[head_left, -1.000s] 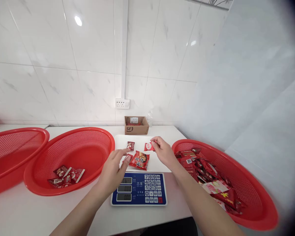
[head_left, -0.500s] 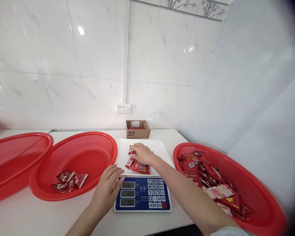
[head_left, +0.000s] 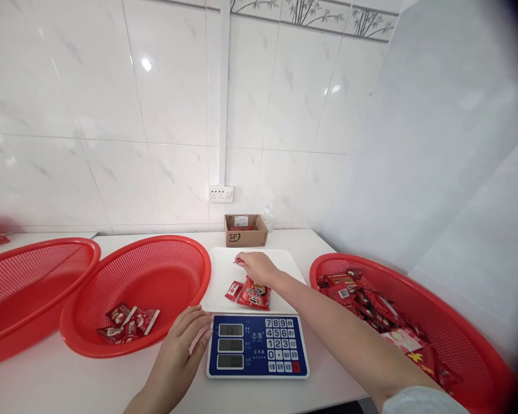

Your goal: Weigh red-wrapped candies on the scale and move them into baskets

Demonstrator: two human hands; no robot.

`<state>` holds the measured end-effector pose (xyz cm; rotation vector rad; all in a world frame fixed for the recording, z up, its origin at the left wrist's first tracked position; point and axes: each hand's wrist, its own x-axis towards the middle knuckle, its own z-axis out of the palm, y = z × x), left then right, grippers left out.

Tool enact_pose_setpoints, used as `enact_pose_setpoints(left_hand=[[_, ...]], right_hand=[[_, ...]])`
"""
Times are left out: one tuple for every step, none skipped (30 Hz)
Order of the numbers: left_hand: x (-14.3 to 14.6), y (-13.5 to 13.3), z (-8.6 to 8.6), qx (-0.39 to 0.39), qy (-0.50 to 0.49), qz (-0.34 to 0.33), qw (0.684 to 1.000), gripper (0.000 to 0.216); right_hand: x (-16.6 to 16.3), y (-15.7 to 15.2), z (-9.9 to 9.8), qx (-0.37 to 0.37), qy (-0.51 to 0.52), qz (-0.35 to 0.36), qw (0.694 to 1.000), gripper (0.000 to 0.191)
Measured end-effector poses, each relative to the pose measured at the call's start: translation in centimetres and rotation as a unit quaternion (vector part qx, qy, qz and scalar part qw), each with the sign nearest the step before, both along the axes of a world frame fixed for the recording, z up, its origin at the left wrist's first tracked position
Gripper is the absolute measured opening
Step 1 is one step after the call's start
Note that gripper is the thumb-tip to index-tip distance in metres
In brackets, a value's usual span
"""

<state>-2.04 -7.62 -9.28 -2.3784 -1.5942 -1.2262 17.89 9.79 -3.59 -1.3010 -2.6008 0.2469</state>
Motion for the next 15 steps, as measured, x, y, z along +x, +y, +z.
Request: enact_pose_setpoints(left_hand=[[0.2,0.1,0.0,0.002,-0.001,-0.003,1.000,0.022],[0.5,0.2,0.0,0.004,0.001,-0.007,1.000,0.022],[0.7,0.3,0.0,0.006,0.005,-0.010,1.000,0.022],[1.0,0.3,0.0,0.008,0.011,-0.013,1.000,0.022],[1.1,0.4,0.1,0.009,0.018,-0.014,1.000,0.022],[1.2,0.4,0.1,0.011,0.027,-0.014,0.999,0.022],[1.1,0.4,0.2,0.014,0.038,-0.012,0.999,0.022],[1.0,0.4,0.3,0.017,0.051,-0.008,0.999,0.022],[0.9,0.3,0.3,0.020,0.065,-0.001,0.998,0.022],[0.6,0.3,0.3,0.026,0.080,0.008,0.996,0.023],[0.3,0.2,0.3,0.033,0.096,0.019,0.995,0.023],[-0.1,0.2,0.2,0.039,0.111,0.032,0.993,0.023],[-0.5,0.1,0.1,0.045,0.124,0.047,0.990,0.024],[-0.8,0.1,-0.1,0.049,0.134,0.063,0.988,0.026],[-1.2,0.2,-0.3,0.050,0.143,0.075,0.986,0.027]], right_hand=[[0.0,-0.2,0.0,-0.002,0.004,0.009,1.000,0.029],[0.0,-0.4,-0.1,-0.006,0.007,0.018,1.000,0.029],[0.0,-0.6,-0.1,-0.011,0.008,0.027,1.000,0.028],[0.1,-0.8,-0.1,-0.020,0.008,0.037,0.999,0.027],[0.2,-1.0,0.0,-0.030,0.007,0.048,0.998,0.027],[0.4,-1.2,0.2,-0.043,0.004,0.063,0.997,0.027],[0.7,-1.4,0.4,-0.058,0.001,0.079,0.995,0.028],[1.0,-1.7,0.7,-0.072,-0.002,0.094,0.993,0.032],[1.3,-2.0,0.9,-0.084,-0.005,0.108,0.991,0.037],[1.6,-2.4,1.2,-0.095,-0.009,0.117,0.988,0.045],[1.8,-2.9,1.4,-0.104,-0.012,0.124,0.987,0.053],[1.9,-3.4,1.5,-0.111,-0.017,0.128,0.985,0.059],[2.0,-4.0,1.5,-0.117,-0.021,0.132,0.984,0.063],[2.0,-4.5,1.5,-0.121,-0.027,0.138,0.983,0.064],[1.9,-5.0,1.4,-0.121,-0.034,0.147,0.981,0.064]])
